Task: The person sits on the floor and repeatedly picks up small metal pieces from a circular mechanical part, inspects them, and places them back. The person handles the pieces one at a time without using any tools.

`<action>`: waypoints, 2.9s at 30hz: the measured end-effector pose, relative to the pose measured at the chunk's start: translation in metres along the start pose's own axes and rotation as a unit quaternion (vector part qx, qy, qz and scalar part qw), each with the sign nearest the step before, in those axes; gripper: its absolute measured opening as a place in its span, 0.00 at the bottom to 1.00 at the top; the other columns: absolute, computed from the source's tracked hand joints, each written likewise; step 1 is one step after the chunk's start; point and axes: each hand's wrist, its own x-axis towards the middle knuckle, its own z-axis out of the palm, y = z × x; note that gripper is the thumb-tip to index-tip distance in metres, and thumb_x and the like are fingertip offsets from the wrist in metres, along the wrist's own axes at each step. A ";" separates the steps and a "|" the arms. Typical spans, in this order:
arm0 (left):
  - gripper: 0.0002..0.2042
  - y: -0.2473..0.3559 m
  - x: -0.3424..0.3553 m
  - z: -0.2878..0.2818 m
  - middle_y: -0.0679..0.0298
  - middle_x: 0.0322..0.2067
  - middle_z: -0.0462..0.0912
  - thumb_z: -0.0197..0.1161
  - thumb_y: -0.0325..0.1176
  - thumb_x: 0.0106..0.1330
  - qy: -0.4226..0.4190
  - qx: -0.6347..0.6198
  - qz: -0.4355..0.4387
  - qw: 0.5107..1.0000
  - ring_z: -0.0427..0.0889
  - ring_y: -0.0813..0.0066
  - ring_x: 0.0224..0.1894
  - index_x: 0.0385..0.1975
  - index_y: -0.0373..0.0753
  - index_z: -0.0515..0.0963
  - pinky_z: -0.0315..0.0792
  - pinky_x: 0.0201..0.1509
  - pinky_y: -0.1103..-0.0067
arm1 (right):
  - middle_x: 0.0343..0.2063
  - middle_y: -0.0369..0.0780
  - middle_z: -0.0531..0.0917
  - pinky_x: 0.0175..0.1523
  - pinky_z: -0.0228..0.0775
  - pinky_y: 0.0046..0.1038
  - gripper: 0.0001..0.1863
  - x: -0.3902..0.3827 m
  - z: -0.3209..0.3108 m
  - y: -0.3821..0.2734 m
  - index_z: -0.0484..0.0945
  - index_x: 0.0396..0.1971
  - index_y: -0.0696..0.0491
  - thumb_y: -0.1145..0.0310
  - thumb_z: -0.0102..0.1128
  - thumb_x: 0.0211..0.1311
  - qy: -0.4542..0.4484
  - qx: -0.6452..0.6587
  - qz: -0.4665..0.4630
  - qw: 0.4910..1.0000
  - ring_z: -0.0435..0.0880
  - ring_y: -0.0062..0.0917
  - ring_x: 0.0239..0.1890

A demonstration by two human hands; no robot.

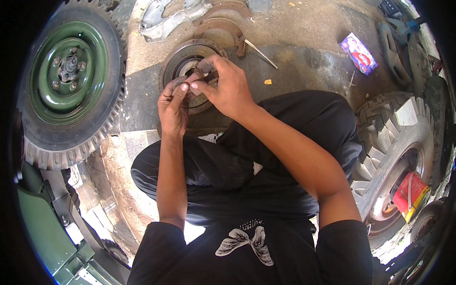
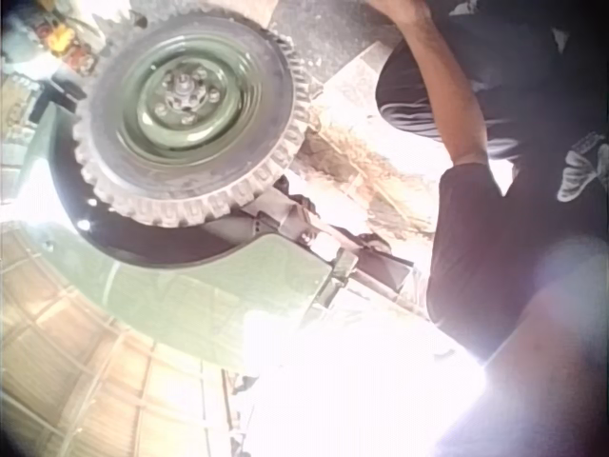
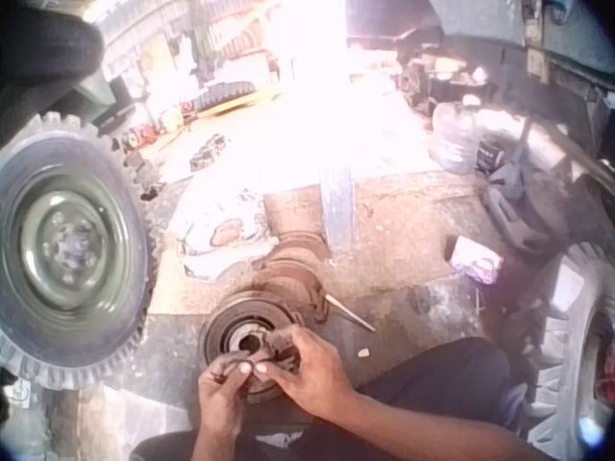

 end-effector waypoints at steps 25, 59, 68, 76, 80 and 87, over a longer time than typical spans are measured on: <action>0.11 -0.001 0.004 -0.007 0.59 0.48 0.84 0.71 0.24 0.68 -0.013 0.322 0.149 0.935 0.82 0.72 0.53 0.48 0.31 0.87 0.76 0.59 0.77 | 0.34 0.51 0.88 0.44 0.80 0.44 0.15 0.002 -0.004 0.007 0.88 0.41 0.58 0.62 0.68 0.63 -0.108 -0.039 -0.083 0.990 0.87 0.49 0.36; 0.12 -0.001 0.005 -0.007 0.60 0.41 0.89 0.71 0.28 0.71 0.021 0.107 -0.034 0.993 0.87 0.78 0.41 0.49 0.30 0.85 0.83 0.46 0.80 | 0.40 0.43 0.91 0.51 0.81 0.30 0.12 0.012 -0.008 0.021 0.86 0.47 0.58 0.68 0.69 0.68 -0.078 0.022 0.104 0.991 0.90 0.26 0.42; 0.13 0.006 0.001 -0.003 0.59 0.42 0.89 0.71 0.27 0.70 -0.001 0.118 -0.065 0.991 0.87 0.76 0.42 0.51 0.29 0.84 0.82 0.47 0.79 | 0.40 0.44 0.91 0.51 0.81 0.32 0.16 0.008 -0.002 0.029 0.88 0.47 0.54 0.63 0.75 0.61 -0.077 0.056 0.129 0.987 0.90 0.32 0.44; 0.19 0.002 -0.002 0.000 0.57 0.40 0.90 0.73 0.24 0.66 -0.016 0.167 -0.062 0.984 0.88 0.75 0.40 0.56 0.29 0.81 0.82 0.45 0.79 | 0.36 0.41 0.92 0.46 0.82 0.27 0.09 0.009 -0.009 0.009 0.88 0.42 0.58 0.72 0.72 0.63 -0.045 0.010 0.110 0.993 0.90 0.21 0.38; 0.21 0.004 -0.002 0.006 0.56 0.40 0.90 0.72 0.22 0.67 -0.024 0.125 -0.030 0.991 0.89 0.74 0.40 0.60 0.28 0.78 0.83 0.45 0.79 | 0.35 0.41 0.92 0.43 0.83 0.27 0.09 0.008 -0.009 0.005 0.89 0.41 0.56 0.73 0.72 0.62 -0.040 -0.014 0.047 0.998 0.91 0.24 0.36; 0.21 0.003 0.000 -0.004 0.54 0.46 0.89 0.67 0.24 0.72 -0.003 0.131 -0.012 0.991 0.89 0.73 0.42 0.62 0.27 0.76 0.82 0.45 0.78 | 0.36 0.43 0.91 0.43 0.83 0.28 0.11 0.007 -0.012 -0.008 0.89 0.41 0.55 0.75 0.71 0.57 -0.110 -0.021 0.052 0.992 0.92 0.26 0.38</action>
